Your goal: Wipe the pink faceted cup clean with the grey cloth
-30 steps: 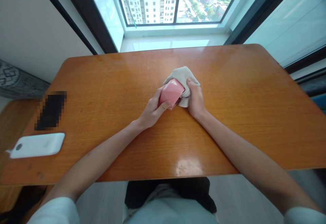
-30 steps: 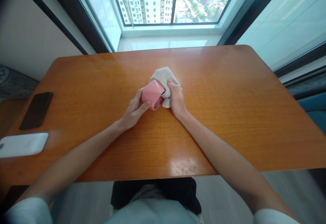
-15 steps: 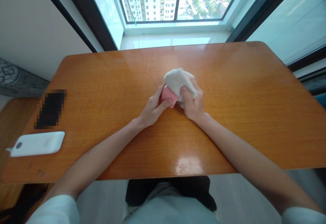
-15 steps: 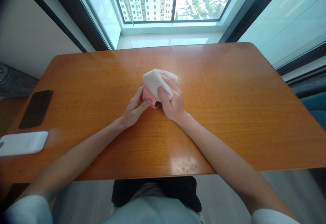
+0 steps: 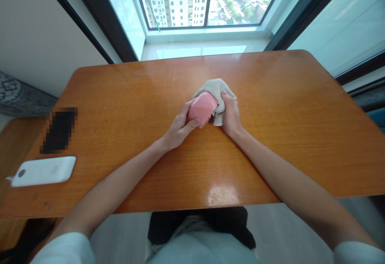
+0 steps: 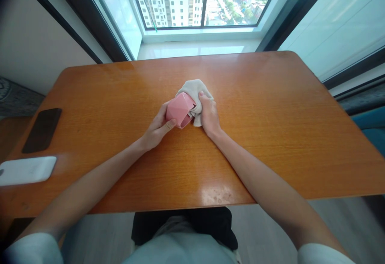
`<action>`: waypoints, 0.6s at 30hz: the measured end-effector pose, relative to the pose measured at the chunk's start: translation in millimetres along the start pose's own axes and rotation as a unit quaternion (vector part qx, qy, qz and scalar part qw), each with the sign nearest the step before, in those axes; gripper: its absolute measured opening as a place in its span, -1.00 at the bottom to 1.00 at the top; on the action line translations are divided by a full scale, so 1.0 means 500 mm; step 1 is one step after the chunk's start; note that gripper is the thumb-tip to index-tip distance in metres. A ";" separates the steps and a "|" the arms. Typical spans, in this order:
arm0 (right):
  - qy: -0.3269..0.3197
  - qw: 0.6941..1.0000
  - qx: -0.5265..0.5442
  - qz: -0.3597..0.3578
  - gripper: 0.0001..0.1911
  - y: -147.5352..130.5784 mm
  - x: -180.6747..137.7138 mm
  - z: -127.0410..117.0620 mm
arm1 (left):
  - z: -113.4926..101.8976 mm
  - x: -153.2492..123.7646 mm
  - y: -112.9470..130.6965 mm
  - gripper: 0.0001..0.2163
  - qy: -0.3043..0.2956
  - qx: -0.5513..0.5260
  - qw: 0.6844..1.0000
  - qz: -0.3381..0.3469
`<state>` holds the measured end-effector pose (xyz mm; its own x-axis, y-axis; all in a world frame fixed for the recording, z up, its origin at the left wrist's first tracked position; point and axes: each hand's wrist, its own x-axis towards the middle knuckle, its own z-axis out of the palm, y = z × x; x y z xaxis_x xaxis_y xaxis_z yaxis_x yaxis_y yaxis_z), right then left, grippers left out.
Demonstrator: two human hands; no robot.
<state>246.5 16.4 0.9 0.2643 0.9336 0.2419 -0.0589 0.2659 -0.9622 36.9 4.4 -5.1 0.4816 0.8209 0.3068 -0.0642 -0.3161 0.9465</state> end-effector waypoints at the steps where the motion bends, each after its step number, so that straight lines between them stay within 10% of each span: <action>1: 0.001 1.000 -0.013 -0.007 -0.37 -0.004 -0.006 -0.001 | -0.001 0.002 0.000 -0.34 -0.006 0.007 1.000 0.010; 6: -0.020 0.984 -0.121 -0.128 -0.47 -0.016 -0.028 -0.018 | -0.001 0.001 0.001 -0.26 -0.070 0.025 0.997 0.026; 11: -0.108 0.897 -0.248 -0.349 -0.51 -0.032 -0.032 -0.023 | 0.001 -0.009 -0.006 -0.29 -0.046 0.007 0.998 0.044; 18: -0.176 0.859 -0.280 -0.390 -0.54 -0.050 -0.046 -0.007 | 0.002 -0.009 0.005 -0.28 0.042 0.030 0.997 0.051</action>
<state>245.5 -12.4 18.8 -0.3002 0.5645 0.7689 0.5031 0.7786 -0.3751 35.6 -0.7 -4.1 0.3994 0.8197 0.4107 -0.0551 -0.4257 0.9032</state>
